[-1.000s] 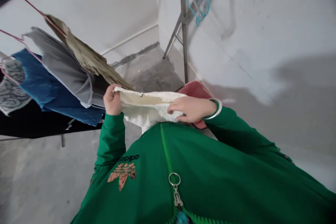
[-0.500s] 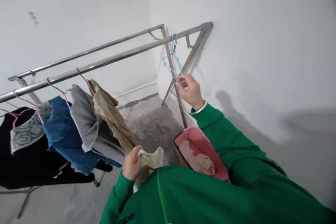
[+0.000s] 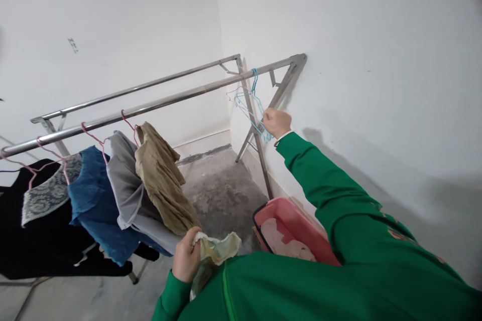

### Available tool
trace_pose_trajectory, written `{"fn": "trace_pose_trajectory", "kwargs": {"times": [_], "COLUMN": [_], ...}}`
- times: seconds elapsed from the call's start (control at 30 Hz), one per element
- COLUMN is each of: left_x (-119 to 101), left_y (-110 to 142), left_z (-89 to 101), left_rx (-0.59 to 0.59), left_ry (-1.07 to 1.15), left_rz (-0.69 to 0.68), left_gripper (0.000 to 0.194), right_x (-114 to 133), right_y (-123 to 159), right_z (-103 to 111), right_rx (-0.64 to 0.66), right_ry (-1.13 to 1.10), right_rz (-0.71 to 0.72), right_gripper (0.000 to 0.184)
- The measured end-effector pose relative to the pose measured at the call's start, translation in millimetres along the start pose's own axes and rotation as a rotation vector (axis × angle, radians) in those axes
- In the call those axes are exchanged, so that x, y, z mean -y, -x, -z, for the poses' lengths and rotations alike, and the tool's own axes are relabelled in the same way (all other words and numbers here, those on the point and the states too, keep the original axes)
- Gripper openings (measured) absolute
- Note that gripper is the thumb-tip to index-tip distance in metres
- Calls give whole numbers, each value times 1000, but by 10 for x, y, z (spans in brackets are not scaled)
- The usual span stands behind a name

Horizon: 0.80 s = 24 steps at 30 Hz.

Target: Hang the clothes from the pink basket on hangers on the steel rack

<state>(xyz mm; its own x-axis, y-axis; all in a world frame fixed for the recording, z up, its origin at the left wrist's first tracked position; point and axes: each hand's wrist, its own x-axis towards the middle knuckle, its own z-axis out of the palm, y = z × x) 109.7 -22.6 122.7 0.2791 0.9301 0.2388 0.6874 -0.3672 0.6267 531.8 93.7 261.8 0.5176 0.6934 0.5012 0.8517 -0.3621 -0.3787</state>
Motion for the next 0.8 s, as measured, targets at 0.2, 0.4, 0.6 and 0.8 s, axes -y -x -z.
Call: {"fn": "trace_pose_trajectory", "kwargs": {"times": [0.2,0.4,0.6,0.8], "left_x": [112,-82,-394,-530], "left_y": [-88,-252,-408,-321], "left_z": [-54,11,-51,-240], "left_rx": [40,75,69,115], "left_ry": [58,39,127,244], "left_rz": [1,7,-9,-91], "left_gripper": [32,12,14,22], "right_x": [-66,179,494,584], "right_y": [724,2095,2678,3028], "right_z": [-79,-497,-583,-593], "right_rx": [-101,284,699,757], "right_ry": [-528,-1261,-1292,-1034], "right_rz": [54,-142,-197,-50], "right_gripper": [30,41,77,103]}}
